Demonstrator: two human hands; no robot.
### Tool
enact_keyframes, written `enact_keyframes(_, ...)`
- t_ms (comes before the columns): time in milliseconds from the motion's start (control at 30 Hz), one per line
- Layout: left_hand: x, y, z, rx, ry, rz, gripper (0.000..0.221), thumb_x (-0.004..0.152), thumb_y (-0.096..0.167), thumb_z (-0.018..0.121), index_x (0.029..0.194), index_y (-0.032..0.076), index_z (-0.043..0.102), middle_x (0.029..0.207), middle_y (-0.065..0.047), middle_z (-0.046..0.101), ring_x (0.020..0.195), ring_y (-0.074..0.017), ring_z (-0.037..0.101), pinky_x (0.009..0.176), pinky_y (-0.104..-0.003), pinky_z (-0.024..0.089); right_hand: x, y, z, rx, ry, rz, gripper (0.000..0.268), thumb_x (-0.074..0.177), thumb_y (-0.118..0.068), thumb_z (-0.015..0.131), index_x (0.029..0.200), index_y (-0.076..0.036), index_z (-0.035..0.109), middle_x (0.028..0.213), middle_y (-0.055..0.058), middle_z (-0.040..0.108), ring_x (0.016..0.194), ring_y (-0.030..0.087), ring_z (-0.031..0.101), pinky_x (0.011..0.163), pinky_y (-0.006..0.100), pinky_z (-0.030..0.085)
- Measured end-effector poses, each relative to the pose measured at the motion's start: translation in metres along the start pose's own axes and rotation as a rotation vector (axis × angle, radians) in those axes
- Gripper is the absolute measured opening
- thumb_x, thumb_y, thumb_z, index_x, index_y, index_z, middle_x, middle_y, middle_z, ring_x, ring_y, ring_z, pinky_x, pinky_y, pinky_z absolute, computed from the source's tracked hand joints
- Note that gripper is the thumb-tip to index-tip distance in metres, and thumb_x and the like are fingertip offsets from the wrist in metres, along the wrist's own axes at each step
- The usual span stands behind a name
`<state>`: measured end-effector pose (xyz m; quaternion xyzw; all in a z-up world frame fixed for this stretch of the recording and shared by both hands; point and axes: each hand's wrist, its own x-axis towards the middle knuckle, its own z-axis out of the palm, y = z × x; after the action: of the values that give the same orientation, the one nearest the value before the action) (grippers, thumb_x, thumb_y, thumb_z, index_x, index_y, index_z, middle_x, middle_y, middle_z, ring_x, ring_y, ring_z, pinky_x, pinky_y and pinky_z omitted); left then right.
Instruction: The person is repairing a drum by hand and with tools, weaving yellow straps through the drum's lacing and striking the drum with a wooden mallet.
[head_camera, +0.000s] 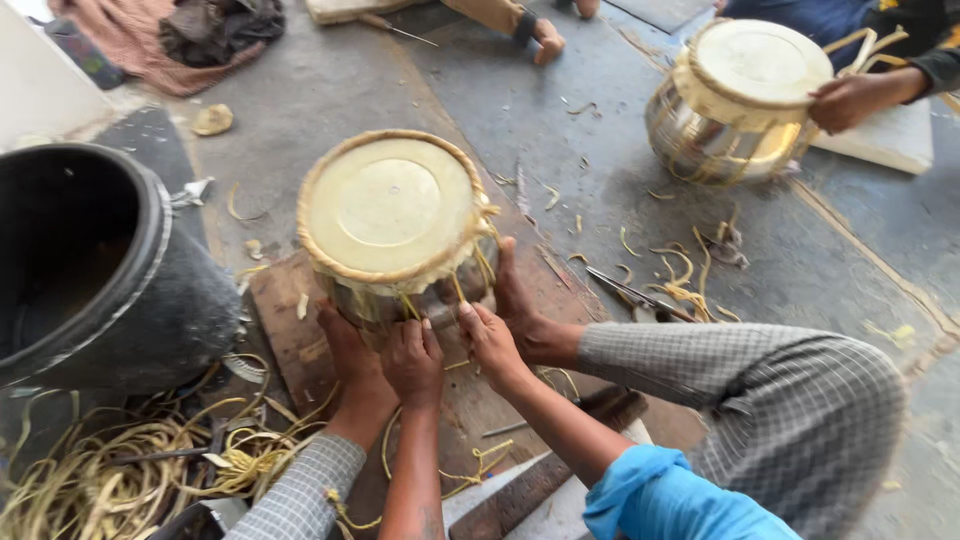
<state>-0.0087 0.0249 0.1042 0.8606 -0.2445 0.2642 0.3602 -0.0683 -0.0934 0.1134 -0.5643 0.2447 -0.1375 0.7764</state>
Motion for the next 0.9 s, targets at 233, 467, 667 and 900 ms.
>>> enact_keyframes(233,-0.041,-0.007,0.05,-0.772,-0.231,-0.232,0.035,0.097,0.013,0.063,0.131,0.006,0.066,0.095,-0.011,0.069,0.083,-0.0253,0.062,0.072,-0.033,0.051,-0.008,-0.009,0.001,-0.343,0.068,-0.494,0.007,0.091,-0.01,0.065,0.098,-0.009,0.067,0.091,0.006,0.065,0.077,0.018,0.061,0.072,0.03,0.052)
enact_keyframes(467,-0.036,-0.013,0.013,-0.553,-0.153,-0.252,0.021,0.096,0.021,0.071,0.097,0.0,0.073,0.086,-0.012,0.07,0.075,-0.0242,0.068,0.07,-0.034,0.053,0.02,-0.048,0.002,-0.725,0.112,-0.691,0.031,0.087,-0.006,0.068,0.117,-0.006,0.059,0.102,0.016,0.062,0.089,0.035,0.065,0.079,0.042,0.054)
enact_keyframes(667,-0.021,0.021,0.02,-0.7,-0.022,-0.248,0.026,0.105,0.022,0.061,0.11,-0.001,0.072,0.107,-0.011,0.074,0.095,-0.0216,0.069,0.085,-0.035,0.053,0.016,-0.028,-0.035,-0.906,-0.131,-0.892,0.029,0.075,-0.004,0.075,0.1,-0.005,0.06,0.102,0.016,0.062,0.095,0.036,0.063,0.079,0.045,0.054)
enact_keyframes(900,0.009,-0.007,0.073,-0.846,-0.417,-0.422,0.045,0.108,0.041,0.049,0.093,0.004,0.069,0.073,-0.006,0.065,0.061,-0.0193,0.058,0.061,-0.037,0.047,-0.062,-0.019,-0.111,-1.657,-0.811,-0.558,0.033,0.088,-0.024,0.069,0.119,-0.014,0.07,0.118,0.01,0.07,0.112,0.031,0.066,0.09,0.044,0.056)
